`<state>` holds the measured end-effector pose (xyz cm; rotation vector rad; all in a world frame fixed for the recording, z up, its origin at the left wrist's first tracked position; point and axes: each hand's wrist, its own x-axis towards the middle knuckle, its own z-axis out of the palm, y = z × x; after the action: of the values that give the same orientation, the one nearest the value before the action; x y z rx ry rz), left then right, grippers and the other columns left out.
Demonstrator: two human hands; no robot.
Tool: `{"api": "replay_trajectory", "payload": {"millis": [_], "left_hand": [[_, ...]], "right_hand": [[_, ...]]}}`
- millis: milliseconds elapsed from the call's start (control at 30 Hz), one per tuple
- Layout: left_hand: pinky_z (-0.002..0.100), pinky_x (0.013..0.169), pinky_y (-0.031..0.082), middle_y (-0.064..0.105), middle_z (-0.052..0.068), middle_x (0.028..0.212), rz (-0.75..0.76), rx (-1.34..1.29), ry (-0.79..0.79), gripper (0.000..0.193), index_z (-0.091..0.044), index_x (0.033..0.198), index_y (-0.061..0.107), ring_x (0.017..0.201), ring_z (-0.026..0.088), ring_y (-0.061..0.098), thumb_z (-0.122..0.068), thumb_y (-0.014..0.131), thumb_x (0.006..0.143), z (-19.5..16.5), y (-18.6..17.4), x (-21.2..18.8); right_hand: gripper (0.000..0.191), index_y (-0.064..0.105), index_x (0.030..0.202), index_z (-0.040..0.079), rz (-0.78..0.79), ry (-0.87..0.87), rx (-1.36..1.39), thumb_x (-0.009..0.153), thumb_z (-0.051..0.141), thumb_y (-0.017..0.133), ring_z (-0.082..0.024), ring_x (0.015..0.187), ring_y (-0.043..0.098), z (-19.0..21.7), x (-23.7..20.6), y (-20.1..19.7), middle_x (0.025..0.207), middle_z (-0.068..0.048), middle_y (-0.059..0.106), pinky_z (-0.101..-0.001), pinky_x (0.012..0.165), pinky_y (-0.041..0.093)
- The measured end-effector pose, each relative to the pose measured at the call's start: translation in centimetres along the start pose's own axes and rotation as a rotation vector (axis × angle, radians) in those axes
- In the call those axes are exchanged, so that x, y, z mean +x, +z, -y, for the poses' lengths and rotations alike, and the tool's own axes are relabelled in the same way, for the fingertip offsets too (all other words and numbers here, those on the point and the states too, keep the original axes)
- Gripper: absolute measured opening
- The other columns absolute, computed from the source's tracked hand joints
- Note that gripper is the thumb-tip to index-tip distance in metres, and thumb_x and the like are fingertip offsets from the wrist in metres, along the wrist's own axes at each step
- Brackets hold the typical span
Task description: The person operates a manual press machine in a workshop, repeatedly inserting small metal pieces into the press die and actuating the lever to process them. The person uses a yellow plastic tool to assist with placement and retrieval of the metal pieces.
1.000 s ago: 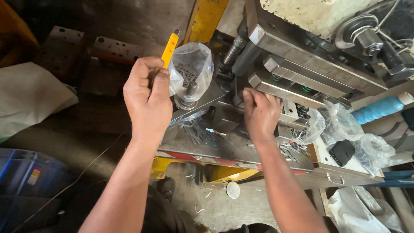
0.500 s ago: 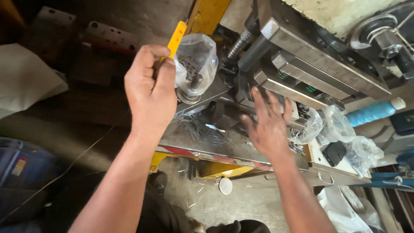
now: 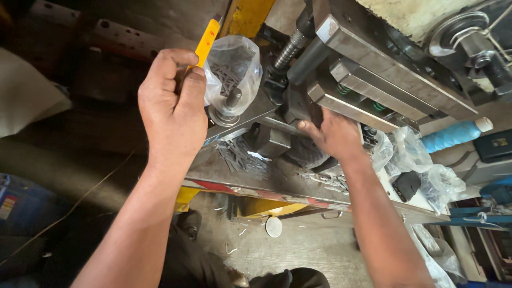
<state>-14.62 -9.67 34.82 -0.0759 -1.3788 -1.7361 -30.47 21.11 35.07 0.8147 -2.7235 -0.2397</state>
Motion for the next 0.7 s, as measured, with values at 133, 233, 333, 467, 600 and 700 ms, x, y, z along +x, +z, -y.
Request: {"api": "replay_trajectory", "payload": {"millis": [133,233,333,467,600,700], "left_hand": [[0.020,0.064,0.037,0.053,-0.004,0.084,-0.004,0.064,0.029,0.007,0.000,0.110,0.060,0.073,0.002,0.044,0.007,0.058,0.109,0.2,-0.2,0.0],[0.020,0.063,0.037,0.054,-0.004,0.082,0.003,0.060,0.031,0.007,0.000,0.112,0.059,0.072,0.001,0.045,0.007,0.058,0.109,0.3,-0.2,-0.1],[0.020,0.063,0.037,0.053,-0.004,0.081,0.007,0.059,0.021,0.006,0.001,0.111,0.059,0.072,0.002,0.045,0.006,0.058,0.110,0.1,-0.1,-0.2],[0.020,0.063,0.037,0.054,-0.004,0.082,0.003,0.035,0.022,0.008,0.000,0.115,0.059,0.072,0.001,0.045,0.006,0.058,0.109,0.0,0.0,-0.1],[0.020,0.063,0.037,0.054,-0.004,0.082,0.009,0.060,0.032,0.006,0.001,0.111,0.060,0.072,0.001,0.045,0.007,0.058,0.109,0.3,-0.1,-0.2],[0.020,0.062,0.036,0.053,-0.004,0.080,0.020,0.036,0.023,0.007,0.001,0.113,0.059,0.071,0.001,0.044,0.007,0.057,0.110,0.4,-0.3,-0.2]], "right_hand": [[0.096,0.033,0.158,0.008,0.044,0.046,0.144,0.089,0.071,0.057,-0.048,0.139,0.042,-0.6,0.1,0.5,0.152,-0.030,0.045,-0.0518,0.113,0.034],[0.095,0.032,0.158,0.007,0.099,0.018,0.206,0.091,0.069,0.058,-0.049,0.138,0.041,-1.0,0.3,0.3,0.150,-0.031,0.046,-0.0520,0.111,0.035],[0.092,0.036,0.156,0.010,0.194,0.094,0.203,0.090,0.071,0.057,-0.047,0.135,0.047,-1.0,0.4,0.2,0.145,-0.029,0.052,-0.0519,0.110,0.038],[0.097,0.039,0.155,0.005,0.004,0.037,0.112,0.087,0.072,0.062,-0.050,0.124,0.055,-0.6,-0.1,0.3,0.137,-0.032,0.057,-0.0534,0.105,0.043],[0.087,0.048,0.151,0.010,-0.069,-0.013,0.055,0.089,0.070,0.063,-0.044,0.113,0.066,0.1,-0.8,0.2,0.129,-0.026,0.065,-0.0503,0.098,0.052],[0.084,0.051,0.149,0.015,-0.002,0.008,-0.012,0.089,0.072,0.061,-0.038,0.105,0.071,0.4,-1.0,-0.4,0.119,-0.020,0.071,-0.0472,0.092,0.056]]}}
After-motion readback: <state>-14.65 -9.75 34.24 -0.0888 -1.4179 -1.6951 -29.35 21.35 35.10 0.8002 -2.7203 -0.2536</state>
